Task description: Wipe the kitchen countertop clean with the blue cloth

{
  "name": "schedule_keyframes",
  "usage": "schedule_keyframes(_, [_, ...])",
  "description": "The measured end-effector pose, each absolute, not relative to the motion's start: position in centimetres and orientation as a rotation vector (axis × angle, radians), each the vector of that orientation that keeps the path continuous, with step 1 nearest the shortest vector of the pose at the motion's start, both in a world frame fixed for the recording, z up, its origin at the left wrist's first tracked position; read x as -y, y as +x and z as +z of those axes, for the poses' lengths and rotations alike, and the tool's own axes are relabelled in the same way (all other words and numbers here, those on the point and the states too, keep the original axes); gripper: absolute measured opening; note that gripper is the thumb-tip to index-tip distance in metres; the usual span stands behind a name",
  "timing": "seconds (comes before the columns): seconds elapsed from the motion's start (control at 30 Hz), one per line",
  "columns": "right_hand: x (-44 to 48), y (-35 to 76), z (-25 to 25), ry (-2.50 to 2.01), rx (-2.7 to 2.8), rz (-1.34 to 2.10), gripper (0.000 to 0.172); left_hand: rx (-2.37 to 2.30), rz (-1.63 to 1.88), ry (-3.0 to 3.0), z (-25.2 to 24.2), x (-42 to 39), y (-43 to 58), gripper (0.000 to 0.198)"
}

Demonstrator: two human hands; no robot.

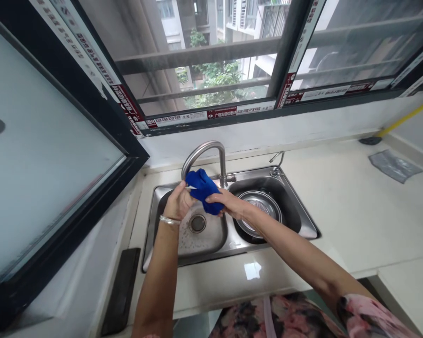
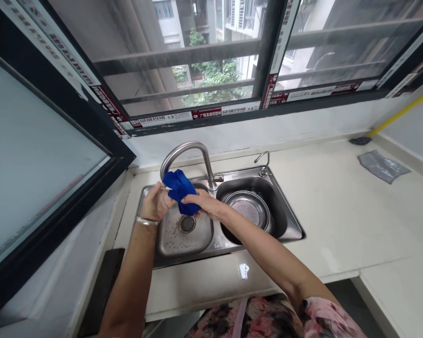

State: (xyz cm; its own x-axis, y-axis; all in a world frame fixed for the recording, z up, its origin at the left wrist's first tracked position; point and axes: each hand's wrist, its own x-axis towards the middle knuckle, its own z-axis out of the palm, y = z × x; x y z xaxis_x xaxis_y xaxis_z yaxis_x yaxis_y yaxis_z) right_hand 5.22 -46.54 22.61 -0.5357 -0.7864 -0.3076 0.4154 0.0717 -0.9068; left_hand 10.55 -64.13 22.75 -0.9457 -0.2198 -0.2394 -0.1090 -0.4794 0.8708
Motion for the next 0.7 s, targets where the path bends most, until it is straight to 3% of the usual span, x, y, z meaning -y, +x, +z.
schedule_keyframes(0.07, [45.2,7.2,21.8,-0.304,-1.101,-1.607,0.036,1.469,-2.704,0.461,21.5,63.2,11.8,0.054])
schedule_keyframes(0.2, [42.2,13.1,17.0,-0.124,-0.672,-1.494,0.067,1.202,-3.006,0.287,17.5,58.2,15.0,0.072])
schedule_keyframes(0.33, [37.4,18.4,12.4,0.067,-0.66,-1.626,0.083,0.729,-3.298,0.197,13.6,51.8,17.9,0.054])
schedule_keyframes(0.5, [33.4,19.1,12.3,0.228,-0.938,-1.504,0.068,0.805,-3.285,0.374,12.1,48.2,18.0,0.047])
schedule_keyframes(0.7, [37.9,14.6,14.3,0.046,-1.503,-1.428,0.05,1.156,-3.075,0.401,13.5,51.8,14.3,0.033])
